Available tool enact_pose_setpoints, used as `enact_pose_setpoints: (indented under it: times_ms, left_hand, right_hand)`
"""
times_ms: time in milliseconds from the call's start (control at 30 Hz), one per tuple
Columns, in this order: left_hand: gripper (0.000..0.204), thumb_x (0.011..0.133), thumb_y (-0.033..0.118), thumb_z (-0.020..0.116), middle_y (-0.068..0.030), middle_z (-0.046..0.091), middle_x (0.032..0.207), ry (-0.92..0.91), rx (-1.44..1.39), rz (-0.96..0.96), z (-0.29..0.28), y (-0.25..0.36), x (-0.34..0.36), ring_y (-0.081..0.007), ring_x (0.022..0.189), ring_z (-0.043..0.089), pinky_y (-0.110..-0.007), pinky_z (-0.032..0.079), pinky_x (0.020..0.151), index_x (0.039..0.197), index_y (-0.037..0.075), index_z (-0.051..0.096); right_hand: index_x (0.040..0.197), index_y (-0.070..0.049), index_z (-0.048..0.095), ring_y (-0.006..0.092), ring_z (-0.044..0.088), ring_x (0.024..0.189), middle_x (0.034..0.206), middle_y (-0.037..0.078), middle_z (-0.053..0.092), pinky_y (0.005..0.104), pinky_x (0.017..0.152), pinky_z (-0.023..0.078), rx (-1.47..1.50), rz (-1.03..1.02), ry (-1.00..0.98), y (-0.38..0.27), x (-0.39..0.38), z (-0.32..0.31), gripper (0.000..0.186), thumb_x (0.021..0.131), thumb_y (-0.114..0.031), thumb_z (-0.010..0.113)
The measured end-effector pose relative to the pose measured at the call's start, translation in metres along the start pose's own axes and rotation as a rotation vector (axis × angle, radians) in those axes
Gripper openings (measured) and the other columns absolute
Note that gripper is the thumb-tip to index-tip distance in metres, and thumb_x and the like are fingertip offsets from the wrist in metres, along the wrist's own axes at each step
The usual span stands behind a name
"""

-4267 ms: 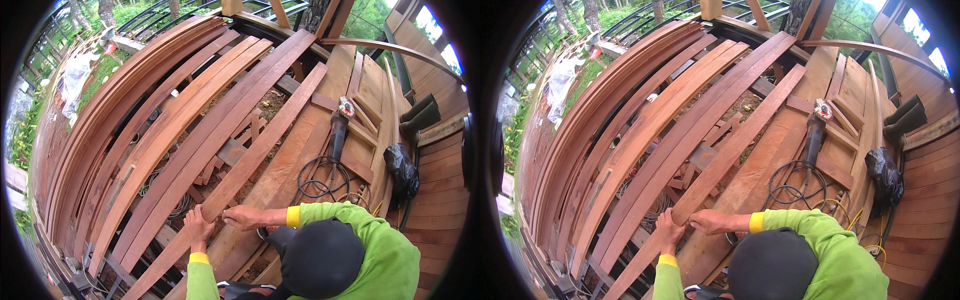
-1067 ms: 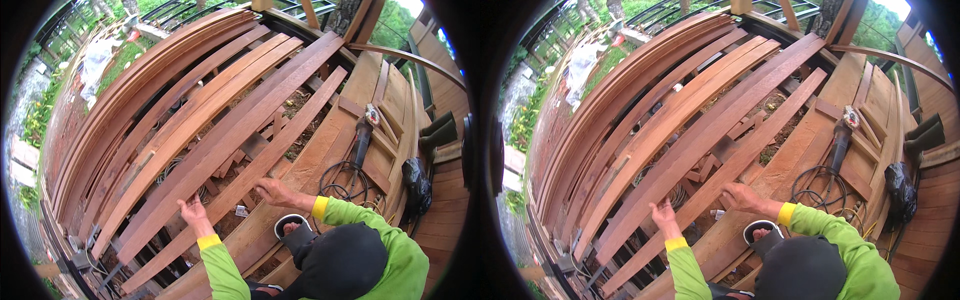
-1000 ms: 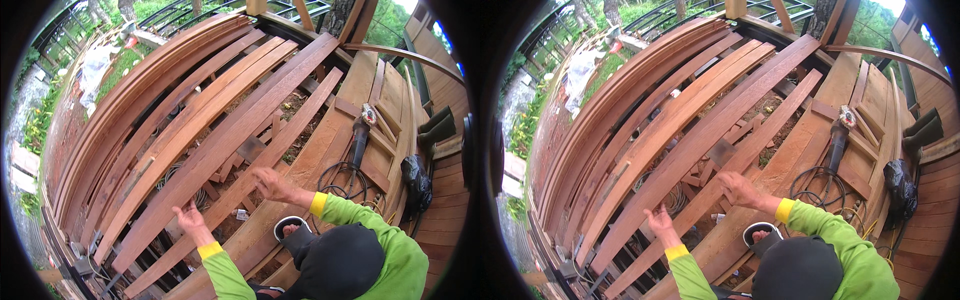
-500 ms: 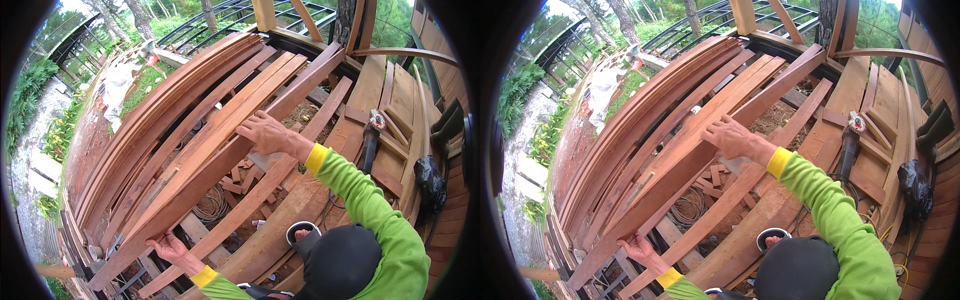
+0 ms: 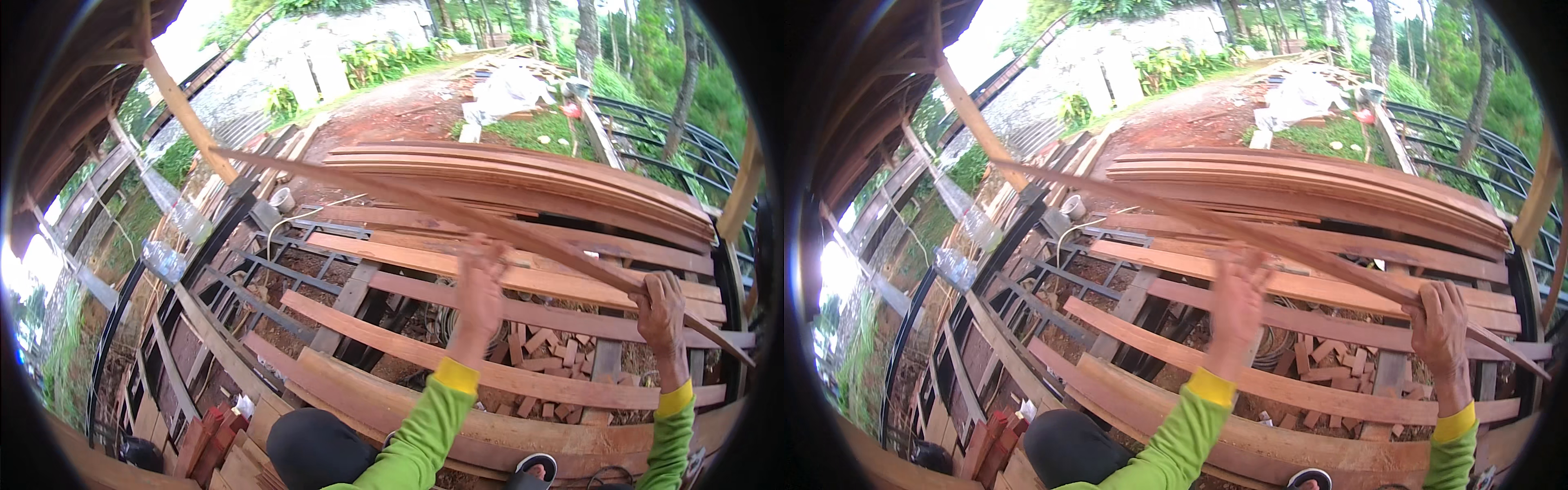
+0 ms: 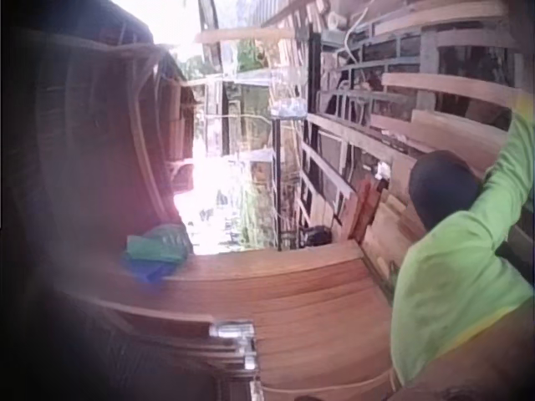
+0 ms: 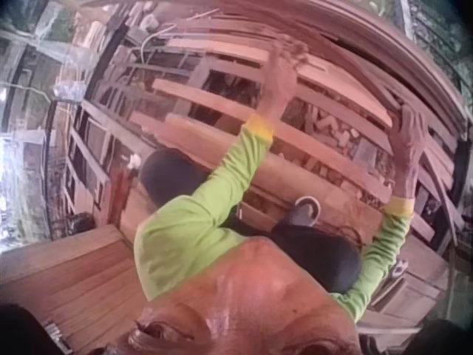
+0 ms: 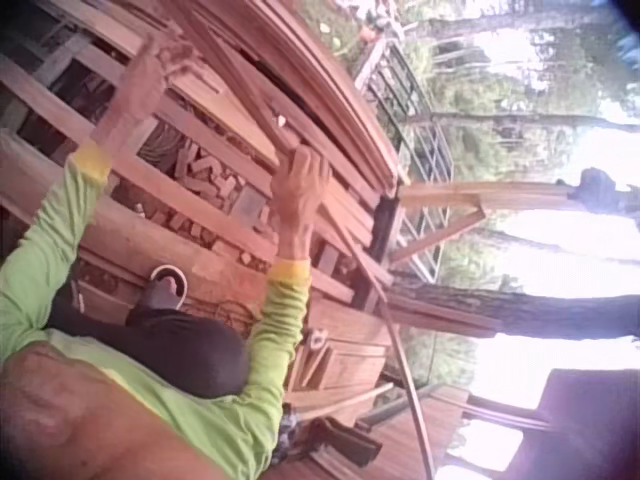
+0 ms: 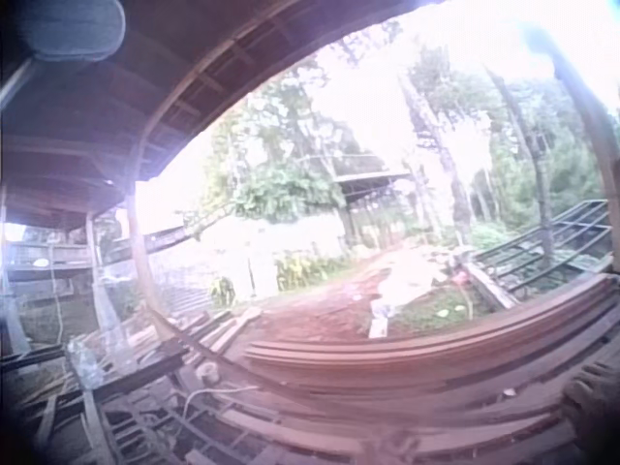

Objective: The person measures and marks wooden planks with a metal ruler and pencil, then uses an angle grinder to cut the planks. The person also moves and stacks the planks on a wooden deck.

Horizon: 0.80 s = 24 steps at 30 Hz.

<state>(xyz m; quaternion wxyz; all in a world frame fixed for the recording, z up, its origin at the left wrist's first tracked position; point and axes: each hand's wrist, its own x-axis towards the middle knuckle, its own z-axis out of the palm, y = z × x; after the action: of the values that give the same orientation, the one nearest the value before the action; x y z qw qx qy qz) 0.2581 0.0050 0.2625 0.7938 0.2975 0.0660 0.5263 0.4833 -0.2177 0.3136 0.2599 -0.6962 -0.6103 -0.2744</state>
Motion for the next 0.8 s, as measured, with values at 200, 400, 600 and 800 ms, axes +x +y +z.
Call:
enact_pose_setpoints:
  times_ms: [200,400,600,800]
  left_hand:
    - [0.053,0.098,0.03,0.054,-0.0147,0.036,0.144,-0.408,0.489,-0.131,0.075,-0.11,-0.092,-0.0242,0.133,0.038,-0.038,0.037,0.106,0.139,0.0,0.039]
    - [0.037,0.1,0.027,0.048,-0.0135,0.045,0.127,-0.529,0.453,-0.199,0.121,-0.09,-0.109,-0.0228,0.117,0.046,-0.038,0.041,0.098,0.126,0.001,0.045]
    - [0.027,0.101,0.024,0.043,-0.0123,0.053,0.109,-0.533,0.205,0.087,0.11,-0.018,-0.063,-0.0214,0.1,0.053,-0.038,0.046,0.091,0.112,0.001,0.05]
    - [0.027,0.102,0.021,0.037,-0.0111,0.062,0.092,-0.652,-0.037,0.453,0.141,0.113,0.009,-0.02,0.083,0.061,-0.038,0.05,0.083,0.099,0.001,0.055]
  right_hand:
    - [0.099,-0.001,0.055,0.0326,0.056,0.078,0.083,0.013,0.059,0.0426,0.072,0.047,0.125,-0.143,0.091,-0.1,0.104,-0.017,0.025,0.081,-0.011,0.068]
    - [0.102,0.0,0.055,0.027,0.057,0.081,0.087,0.012,0.059,0.0408,0.074,0.047,0.081,-0.296,0.112,-0.16,0.129,-0.029,0.024,0.084,-0.012,0.065]
    - [0.113,0.003,0.058,0.0361,0.057,0.108,0.114,0.017,0.058,0.0466,0.096,0.043,0.189,-0.359,0.021,-0.173,0.101,-0.074,0.04,0.086,-0.025,0.064]
    - [0.14,-0.001,0.048,0.0394,0.055,0.122,0.134,0.023,0.055,0.0479,0.101,0.043,-0.32,-0.204,0.017,-0.055,0.047,-0.106,0.052,0.101,-0.034,0.047]
